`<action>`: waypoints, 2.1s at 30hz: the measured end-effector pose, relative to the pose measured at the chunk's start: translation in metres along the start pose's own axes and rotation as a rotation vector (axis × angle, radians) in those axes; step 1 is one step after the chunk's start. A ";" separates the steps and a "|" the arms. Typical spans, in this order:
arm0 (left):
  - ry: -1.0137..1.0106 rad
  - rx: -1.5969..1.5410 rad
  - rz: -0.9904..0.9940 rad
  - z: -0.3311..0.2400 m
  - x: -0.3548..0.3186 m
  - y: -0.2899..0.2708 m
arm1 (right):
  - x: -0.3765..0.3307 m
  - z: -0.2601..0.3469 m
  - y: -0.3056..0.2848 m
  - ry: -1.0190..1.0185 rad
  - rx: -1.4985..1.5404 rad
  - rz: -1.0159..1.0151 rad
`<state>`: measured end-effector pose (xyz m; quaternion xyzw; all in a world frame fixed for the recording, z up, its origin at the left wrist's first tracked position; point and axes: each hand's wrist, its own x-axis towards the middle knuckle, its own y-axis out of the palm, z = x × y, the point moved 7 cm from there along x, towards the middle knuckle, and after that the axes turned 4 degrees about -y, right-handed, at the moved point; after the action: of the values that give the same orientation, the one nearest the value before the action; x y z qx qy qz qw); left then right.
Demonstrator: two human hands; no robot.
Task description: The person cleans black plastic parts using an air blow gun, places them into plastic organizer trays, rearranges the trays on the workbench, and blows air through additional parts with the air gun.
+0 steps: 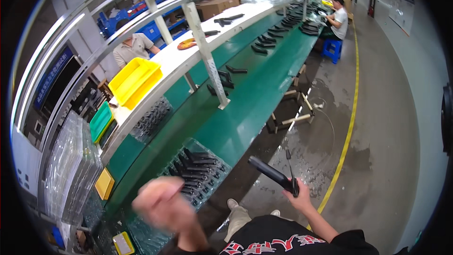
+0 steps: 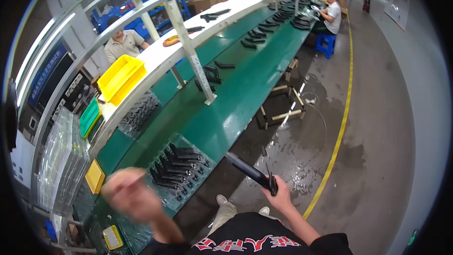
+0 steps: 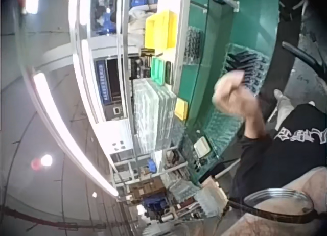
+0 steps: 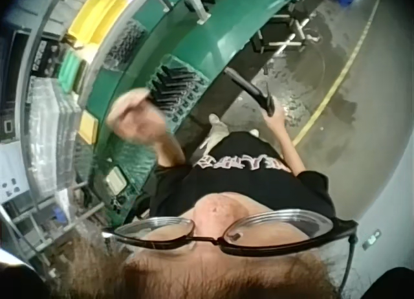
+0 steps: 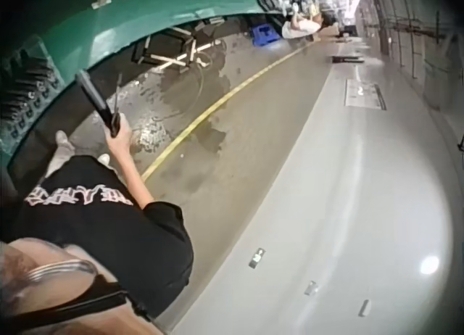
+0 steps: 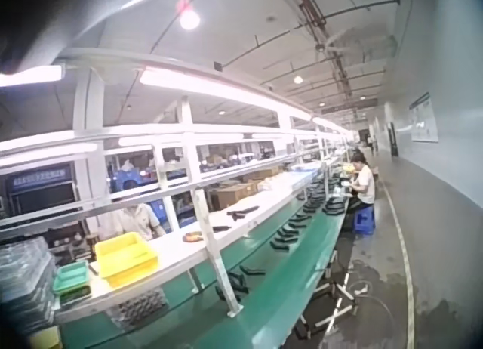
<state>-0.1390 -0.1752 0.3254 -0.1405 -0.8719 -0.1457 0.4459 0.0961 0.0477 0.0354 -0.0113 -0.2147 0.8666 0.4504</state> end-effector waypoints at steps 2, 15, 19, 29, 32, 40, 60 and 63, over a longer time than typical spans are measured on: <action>-0.831 -0.204 -0.057 0.110 -0.095 0.032 | 0.005 0.028 0.001 -0.105 0.006 -0.045; -1.734 -1.303 -0.031 0.201 -0.242 0.177 | -0.014 0.060 -0.022 -0.068 0.032 -0.027; -1.921 -1.268 -0.146 0.240 -0.266 0.179 | -0.065 0.040 -0.039 0.040 0.004 -0.031; -2.135 -1.230 -0.223 0.224 -0.288 0.214 | -0.085 0.034 -0.053 0.120 -0.040 -0.049; -2.152 -1.222 -0.201 0.223 -0.292 0.219 | -0.083 0.033 -0.058 0.126 -0.030 -0.061; -2.195 -1.132 -0.187 0.241 -0.318 0.215 | -0.085 0.024 -0.061 0.179 -0.027 -0.057; -1.076 -0.181 0.738 0.205 -0.291 0.177 | -0.088 0.019 -0.067 0.293 -0.081 0.009; -0.967 -0.057 0.877 0.203 -0.292 0.169 | -0.081 0.021 -0.070 0.297 -0.093 0.013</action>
<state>-0.0609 0.0229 -0.0051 -0.5446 -0.8318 0.1062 0.0175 0.1940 0.0122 0.0671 -0.1614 -0.1854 0.8474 0.4706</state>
